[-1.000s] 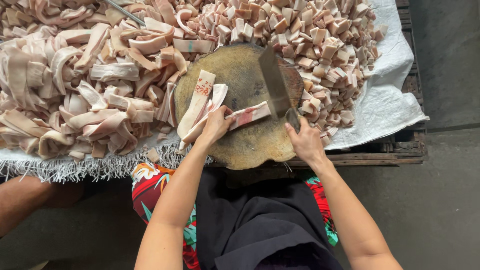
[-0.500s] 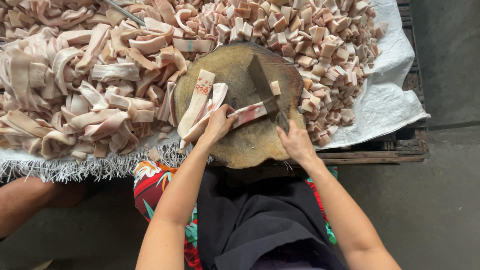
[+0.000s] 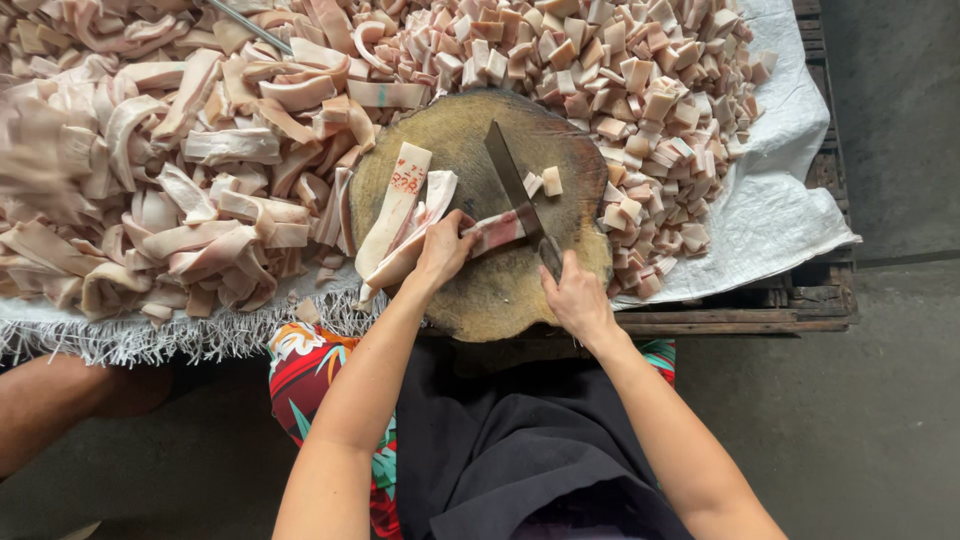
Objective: The person cuts long strips of meat into smaller bite-sized cubes on a wooden chopping block using a large knife.
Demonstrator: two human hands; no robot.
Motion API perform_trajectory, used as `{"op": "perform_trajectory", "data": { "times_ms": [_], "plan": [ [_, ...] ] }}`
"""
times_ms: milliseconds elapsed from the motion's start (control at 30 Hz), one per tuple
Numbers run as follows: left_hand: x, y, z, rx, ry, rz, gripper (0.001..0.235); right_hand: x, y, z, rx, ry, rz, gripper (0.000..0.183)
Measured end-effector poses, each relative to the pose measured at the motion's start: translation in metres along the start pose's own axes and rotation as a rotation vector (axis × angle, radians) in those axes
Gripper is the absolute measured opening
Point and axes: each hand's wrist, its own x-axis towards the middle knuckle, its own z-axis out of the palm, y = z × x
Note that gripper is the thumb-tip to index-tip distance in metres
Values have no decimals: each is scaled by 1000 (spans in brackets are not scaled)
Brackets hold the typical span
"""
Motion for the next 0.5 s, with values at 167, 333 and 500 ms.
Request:
{"op": "perform_trajectory", "data": {
  "times_ms": [167, 333, 500],
  "plan": [
    [-4, 4, 0, -48, -23, -47, 26, 8, 6, -27, 241, -194, 278, 39],
    [-3, 15, 6, -66, -45, -105, 25, 7, -32, -85, 319, -52, 197, 40],
    [-1, 12, 11, -78, -26, -39, 24, 6, -24, -58, 425, -9, 180, 39]
  ]
}}
